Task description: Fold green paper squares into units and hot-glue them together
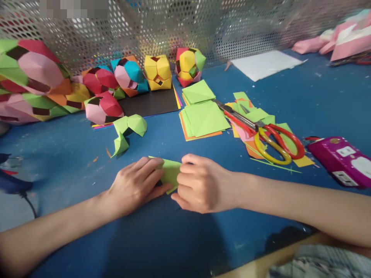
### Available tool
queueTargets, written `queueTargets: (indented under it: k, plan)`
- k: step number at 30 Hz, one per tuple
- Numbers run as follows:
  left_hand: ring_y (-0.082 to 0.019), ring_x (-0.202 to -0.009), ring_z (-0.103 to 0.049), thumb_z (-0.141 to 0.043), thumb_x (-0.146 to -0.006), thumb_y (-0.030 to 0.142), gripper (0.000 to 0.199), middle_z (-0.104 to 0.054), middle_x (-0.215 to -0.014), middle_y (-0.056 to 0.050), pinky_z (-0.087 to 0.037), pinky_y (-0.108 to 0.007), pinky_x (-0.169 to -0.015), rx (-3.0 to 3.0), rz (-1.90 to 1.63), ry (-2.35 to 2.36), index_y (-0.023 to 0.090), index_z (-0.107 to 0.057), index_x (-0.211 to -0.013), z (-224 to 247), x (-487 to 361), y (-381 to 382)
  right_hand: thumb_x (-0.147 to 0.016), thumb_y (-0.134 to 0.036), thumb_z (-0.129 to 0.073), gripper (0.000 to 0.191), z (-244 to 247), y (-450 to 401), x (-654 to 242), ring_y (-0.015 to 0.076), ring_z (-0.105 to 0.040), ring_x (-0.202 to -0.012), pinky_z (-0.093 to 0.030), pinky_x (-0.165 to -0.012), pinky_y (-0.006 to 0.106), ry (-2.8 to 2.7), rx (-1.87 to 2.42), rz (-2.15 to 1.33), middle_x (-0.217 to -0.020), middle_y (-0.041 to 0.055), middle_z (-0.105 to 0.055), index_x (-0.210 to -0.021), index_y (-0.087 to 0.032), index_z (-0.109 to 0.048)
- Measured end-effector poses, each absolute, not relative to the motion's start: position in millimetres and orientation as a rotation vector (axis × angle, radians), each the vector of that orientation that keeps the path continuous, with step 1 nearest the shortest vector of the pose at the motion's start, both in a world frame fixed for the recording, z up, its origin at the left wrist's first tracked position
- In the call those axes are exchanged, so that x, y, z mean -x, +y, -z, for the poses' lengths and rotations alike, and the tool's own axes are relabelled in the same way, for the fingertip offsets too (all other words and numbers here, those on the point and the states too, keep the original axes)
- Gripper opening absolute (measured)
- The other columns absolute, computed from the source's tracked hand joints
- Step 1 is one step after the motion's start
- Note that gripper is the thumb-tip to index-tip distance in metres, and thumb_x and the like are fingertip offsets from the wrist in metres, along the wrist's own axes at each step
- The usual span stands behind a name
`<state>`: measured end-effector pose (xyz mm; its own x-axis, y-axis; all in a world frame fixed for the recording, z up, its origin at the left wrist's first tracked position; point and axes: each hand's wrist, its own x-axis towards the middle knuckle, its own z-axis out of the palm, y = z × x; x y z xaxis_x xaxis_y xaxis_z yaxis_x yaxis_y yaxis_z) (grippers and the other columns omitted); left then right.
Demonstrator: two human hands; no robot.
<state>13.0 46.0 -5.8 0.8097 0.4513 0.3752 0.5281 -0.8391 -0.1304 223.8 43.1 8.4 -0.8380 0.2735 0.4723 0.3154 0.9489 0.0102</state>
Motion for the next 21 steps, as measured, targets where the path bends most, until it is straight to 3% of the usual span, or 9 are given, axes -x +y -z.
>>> queueTargets:
  k: [5, 9, 17, 21]
  plan:
    - [-0.020, -0.077, -0.058, -0.052, -0.086, 0.036, 0.022, -0.062, -0.086, -0.009, -0.050, -0.028, -0.056, 2.746, 0.520, -0.785, 0.015, -0.057, -0.082, 5, -15, 45, -0.085, -0.014, -0.050, 0.021, -4, 48, -222, 0.0143, -0.040, -0.061, -0.029, -0.057, 0.030, -2.568, 0.612, 0.157, -0.069, 0.0042, -0.063, -0.070, -0.015, -0.064]
    - [-0.021, -0.079, -0.058, -0.051, -0.086, 0.037, 0.024, -0.062, -0.087, -0.011, -0.052, -0.030, -0.058, 2.753, 0.505, -0.779, 0.014, -0.057, -0.081, 3, -17, 46, -0.087, -0.021, -0.048, 0.019, -8, 47, -221, 0.0164, -0.043, -0.065, -0.026, -0.058, 0.031, -2.699, 0.653, 0.211, -0.084, 0.0066, -0.067, -0.083, -0.015, -0.066]
    - [-0.025, -0.091, -0.059, -0.054, -0.085, 0.029, 0.017, -0.063, -0.093, -0.013, -0.055, -0.034, -0.064, 2.828, 0.448, -0.748, 0.013, -0.057, -0.079, 7, -12, 47, -0.088, -0.037, -0.049, 0.037, -36, 33, -257, 0.0170, -0.046, -0.059, -0.027, -0.067, 0.035, -2.998, 0.846, 0.234, -0.057, 0.0036, -0.058, -0.058, -0.019, -0.060]
    - [-0.026, -0.095, -0.059, -0.056, -0.083, 0.028, 0.015, -0.065, -0.098, -0.012, -0.055, -0.036, -0.071, 2.845, 0.460, -0.744, 0.013, -0.058, -0.083, 8, -11, 47, -0.091, -0.034, -0.046, 0.042, -50, 33, -264, 0.0154, -0.046, -0.054, -0.028, -0.064, 0.034, -2.924, 0.920, 0.160, -0.048, 0.0008, -0.051, -0.052, -0.019, -0.054]
